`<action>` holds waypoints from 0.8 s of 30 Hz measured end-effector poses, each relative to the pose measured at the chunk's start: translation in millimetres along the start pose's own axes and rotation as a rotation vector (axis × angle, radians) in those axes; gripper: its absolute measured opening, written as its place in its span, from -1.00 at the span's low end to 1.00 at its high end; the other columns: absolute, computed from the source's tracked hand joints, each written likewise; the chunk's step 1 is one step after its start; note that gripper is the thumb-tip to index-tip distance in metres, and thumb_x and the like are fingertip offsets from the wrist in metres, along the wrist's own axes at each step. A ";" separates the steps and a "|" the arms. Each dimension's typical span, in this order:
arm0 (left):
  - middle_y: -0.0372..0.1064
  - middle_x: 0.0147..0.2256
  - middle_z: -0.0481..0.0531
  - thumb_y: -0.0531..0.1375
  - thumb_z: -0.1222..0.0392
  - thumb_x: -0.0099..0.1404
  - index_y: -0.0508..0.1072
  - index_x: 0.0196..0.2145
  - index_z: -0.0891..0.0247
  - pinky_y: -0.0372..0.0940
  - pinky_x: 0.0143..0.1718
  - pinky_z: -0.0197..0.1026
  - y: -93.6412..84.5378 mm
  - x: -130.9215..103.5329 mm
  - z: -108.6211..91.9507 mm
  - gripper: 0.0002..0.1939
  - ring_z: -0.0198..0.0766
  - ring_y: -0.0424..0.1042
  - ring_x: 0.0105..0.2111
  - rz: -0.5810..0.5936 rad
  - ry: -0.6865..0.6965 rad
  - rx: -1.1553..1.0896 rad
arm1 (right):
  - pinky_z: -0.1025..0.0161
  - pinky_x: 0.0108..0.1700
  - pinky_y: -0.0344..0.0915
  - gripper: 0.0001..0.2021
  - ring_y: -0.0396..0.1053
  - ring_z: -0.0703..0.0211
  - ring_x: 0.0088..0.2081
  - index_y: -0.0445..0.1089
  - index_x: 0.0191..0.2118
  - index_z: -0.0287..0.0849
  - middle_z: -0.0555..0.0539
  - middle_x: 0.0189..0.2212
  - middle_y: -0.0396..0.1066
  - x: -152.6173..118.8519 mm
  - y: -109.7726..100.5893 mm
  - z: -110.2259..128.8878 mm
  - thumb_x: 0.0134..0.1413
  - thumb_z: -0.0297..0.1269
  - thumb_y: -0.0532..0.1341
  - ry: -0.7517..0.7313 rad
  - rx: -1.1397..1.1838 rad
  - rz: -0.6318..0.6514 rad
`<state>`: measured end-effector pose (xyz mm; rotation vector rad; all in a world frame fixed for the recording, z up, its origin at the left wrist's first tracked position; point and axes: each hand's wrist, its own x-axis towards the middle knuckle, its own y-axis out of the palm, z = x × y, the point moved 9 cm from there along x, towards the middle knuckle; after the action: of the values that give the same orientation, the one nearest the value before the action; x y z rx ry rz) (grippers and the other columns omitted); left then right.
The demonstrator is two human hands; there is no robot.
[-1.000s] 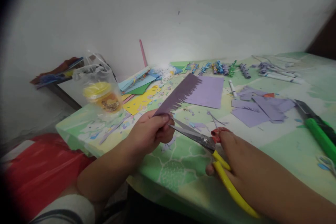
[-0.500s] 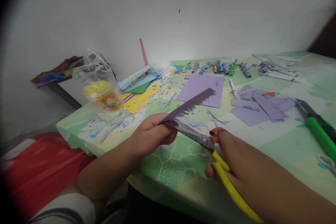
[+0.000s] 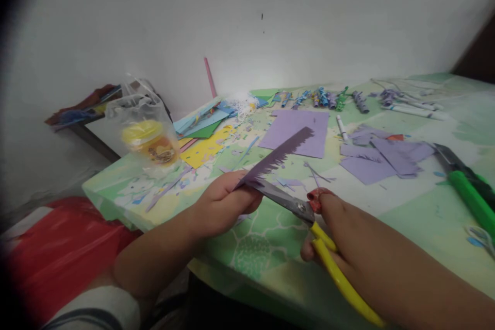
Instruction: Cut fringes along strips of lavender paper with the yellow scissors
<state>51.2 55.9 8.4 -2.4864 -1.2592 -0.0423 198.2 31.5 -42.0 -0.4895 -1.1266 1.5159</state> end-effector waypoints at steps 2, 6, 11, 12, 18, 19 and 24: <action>0.00 -0.65 -0.18 0.00 0.20 0.21 0.11 -0.62 0.23 0.00 -0.53 -0.31 -0.1 -0.2 -0.6 -0.73 -0.45 0.00 -0.61 0.011 -0.007 -0.003 | 0.10 -0.33 0.45 -0.71 0.48 -0.09 -0.24 0.31 -0.20 0.05 -0.09 -0.31 0.50 -1.1 7.1 -1.7 0.01 0.05 0.07 -0.011 0.010 0.067; -0.02 -0.65 -0.18 -0.01 0.21 0.22 0.11 -0.63 0.23 -0.01 -0.53 -0.31 1.4 0.0 -4.0 -0.72 -0.45 -0.01 -0.60 0.051 0.003 -0.012 | 0.10 -0.34 0.45 -0.63 0.48 -0.14 -0.18 0.30 -0.11 0.03 -0.12 -0.25 0.52 -4.8 8.0 -6.2 0.00 0.06 0.06 -0.010 -0.018 0.049; -0.03 -0.64 -0.17 0.00 0.24 0.21 0.10 -0.64 0.24 -0.02 -0.54 -0.30 1.3 0.5 -8.1 -0.72 -0.45 -0.01 -0.59 0.073 0.018 -0.022 | 0.10 -0.35 0.45 -0.60 0.48 -0.15 -0.17 0.27 -0.09 0.00 -0.15 -0.20 0.51 -8.0 8.9 -7.3 0.04 0.08 0.00 -0.041 -0.074 0.036; -0.03 -0.64 -0.17 0.01 0.24 0.21 0.10 -0.64 0.24 -0.02 -0.53 -0.30 1.3 0.6 -8.3 -0.72 -0.45 0.00 -0.59 0.077 0.019 -0.021 | 0.10 -0.34 0.45 -0.60 0.48 -0.16 -0.16 0.27 -0.08 0.01 -0.15 -0.19 0.51 -8.1 9.3 -7.3 0.04 0.08 0.00 -0.051 -0.086 0.037; -0.03 -0.66 -0.17 0.01 0.23 0.21 0.10 -0.66 0.24 0.00 -0.52 -0.30 1.7 0.9 -7.6 -0.70 -0.43 0.02 -0.58 0.089 0.012 -0.007 | 0.12 -0.37 0.46 -0.60 0.49 -0.13 -0.19 0.25 -0.08 0.02 -0.14 -0.20 0.51 -7.8 8.5 -2.7 0.08 0.10 -0.05 -0.089 -0.119 0.021; -0.03 -0.66 -0.17 0.01 0.23 0.21 0.10 -0.66 0.24 0.00 -0.52 -0.30 1.6 1.1 -7.2 -0.70 -0.43 0.02 -0.59 0.088 0.005 -0.013 | 0.12 -0.37 0.46 -0.60 0.50 -0.12 -0.20 0.25 -0.09 0.02 -0.14 -0.21 0.51 -7.7 8.1 -0.9 0.09 0.11 -0.06 -0.094 -0.115 0.020; -0.02 -0.66 -0.17 0.00 0.23 0.22 0.11 -0.66 0.24 -0.01 -0.53 -0.30 3.9 1.9 -7.2 -0.70 -0.44 0.00 -0.60 0.102 0.011 -0.054 | 0.11 -0.34 0.48 -0.59 0.50 -0.12 -0.20 0.31 -0.13 0.02 -0.15 -0.20 0.53 -3.4 2.9 -0.5 0.03 0.14 0.00 -0.061 -0.085 -0.009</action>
<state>56.3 53.0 14.4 -2.5893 -1.1402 -0.0651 198.0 28.8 -45.6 -0.4983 -1.2433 1.4880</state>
